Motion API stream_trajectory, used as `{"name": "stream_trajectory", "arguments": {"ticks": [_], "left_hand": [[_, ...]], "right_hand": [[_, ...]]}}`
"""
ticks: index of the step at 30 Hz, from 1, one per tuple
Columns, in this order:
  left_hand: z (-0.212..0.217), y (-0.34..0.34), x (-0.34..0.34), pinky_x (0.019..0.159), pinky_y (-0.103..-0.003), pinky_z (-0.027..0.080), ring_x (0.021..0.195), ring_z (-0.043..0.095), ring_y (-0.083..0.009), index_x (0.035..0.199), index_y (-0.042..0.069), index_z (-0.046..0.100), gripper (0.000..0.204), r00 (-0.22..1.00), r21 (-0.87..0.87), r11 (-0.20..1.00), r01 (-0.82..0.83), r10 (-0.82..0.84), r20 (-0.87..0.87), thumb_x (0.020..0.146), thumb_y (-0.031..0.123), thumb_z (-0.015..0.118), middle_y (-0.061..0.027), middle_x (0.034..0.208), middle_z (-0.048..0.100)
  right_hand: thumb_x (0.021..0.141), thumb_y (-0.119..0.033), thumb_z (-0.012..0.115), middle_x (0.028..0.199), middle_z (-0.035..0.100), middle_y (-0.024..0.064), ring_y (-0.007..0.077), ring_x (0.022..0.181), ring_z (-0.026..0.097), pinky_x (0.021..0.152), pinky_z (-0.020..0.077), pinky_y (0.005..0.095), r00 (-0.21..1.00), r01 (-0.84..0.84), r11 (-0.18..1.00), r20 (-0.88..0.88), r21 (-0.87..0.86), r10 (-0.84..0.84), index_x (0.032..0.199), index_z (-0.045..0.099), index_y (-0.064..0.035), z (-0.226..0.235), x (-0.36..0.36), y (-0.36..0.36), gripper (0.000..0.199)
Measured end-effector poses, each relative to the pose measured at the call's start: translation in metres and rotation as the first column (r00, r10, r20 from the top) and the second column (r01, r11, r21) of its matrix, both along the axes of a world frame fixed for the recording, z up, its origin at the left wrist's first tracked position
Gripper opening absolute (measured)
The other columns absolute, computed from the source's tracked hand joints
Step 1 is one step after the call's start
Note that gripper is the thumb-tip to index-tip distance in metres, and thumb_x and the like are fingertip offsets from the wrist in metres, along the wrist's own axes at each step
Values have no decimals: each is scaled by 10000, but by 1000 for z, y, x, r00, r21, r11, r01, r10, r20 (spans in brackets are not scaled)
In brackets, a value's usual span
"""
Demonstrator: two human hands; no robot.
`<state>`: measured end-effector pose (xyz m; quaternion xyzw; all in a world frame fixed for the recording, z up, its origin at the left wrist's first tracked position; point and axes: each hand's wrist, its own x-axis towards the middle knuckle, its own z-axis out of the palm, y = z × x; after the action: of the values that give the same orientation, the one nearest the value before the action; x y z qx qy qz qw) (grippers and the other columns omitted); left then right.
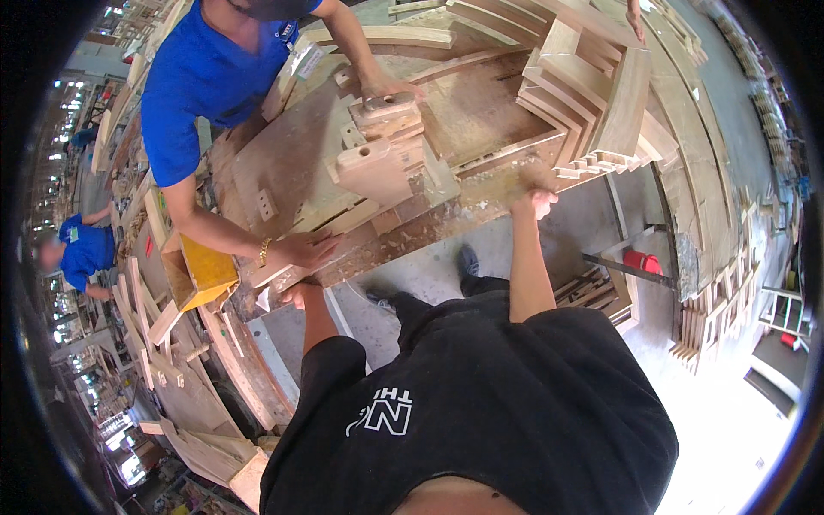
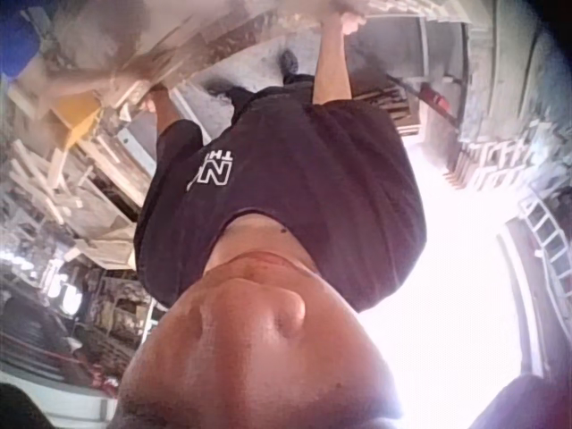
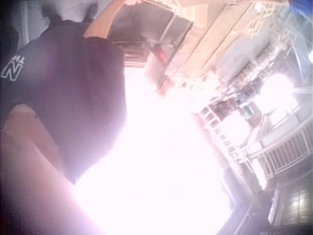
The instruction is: The person repeatedly picks up small wooden parts from a workbench, briefly turns them over, and places them into a yellow bin or onto a stack. The person handles the parts one at a time throughout the clip.
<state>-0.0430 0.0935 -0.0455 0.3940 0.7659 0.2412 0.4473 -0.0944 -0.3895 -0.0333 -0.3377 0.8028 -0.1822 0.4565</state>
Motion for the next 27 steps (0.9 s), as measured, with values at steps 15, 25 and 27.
{"name": "stream_trajectory", "arguments": {"ticks": [15,25,27], "left_hand": [[19,-21,-12,932,-454,491,1163,547,-317,1213,29,574,739,962,-74,962,264,-257,90,913,605,221,-80,1270,581],[11,-26,-16,810,-534,534,1100,579,-346,1106,43,599,682,970,60,968,243,-241,-33,924,589,233,-118,1195,602],[10,-24,-19,806,-545,532,1099,579,-356,1142,41,579,670,978,-13,984,178,-176,115,928,579,241,-118,1209,599]], "right_hand": [[911,-479,284,1171,594,267,385,1076,583,932,462,485,942,278,955,164,102,-292,1086,632,63,-20,-3,-13,668],[925,-468,288,1079,649,222,372,941,642,814,519,463,942,315,941,77,126,-326,1039,666,-10,-42,1,-20,605],[931,-464,283,1073,653,214,370,937,644,804,522,462,940,320,940,82,120,-330,1020,670,-14,-44,2,-21,600]]}}
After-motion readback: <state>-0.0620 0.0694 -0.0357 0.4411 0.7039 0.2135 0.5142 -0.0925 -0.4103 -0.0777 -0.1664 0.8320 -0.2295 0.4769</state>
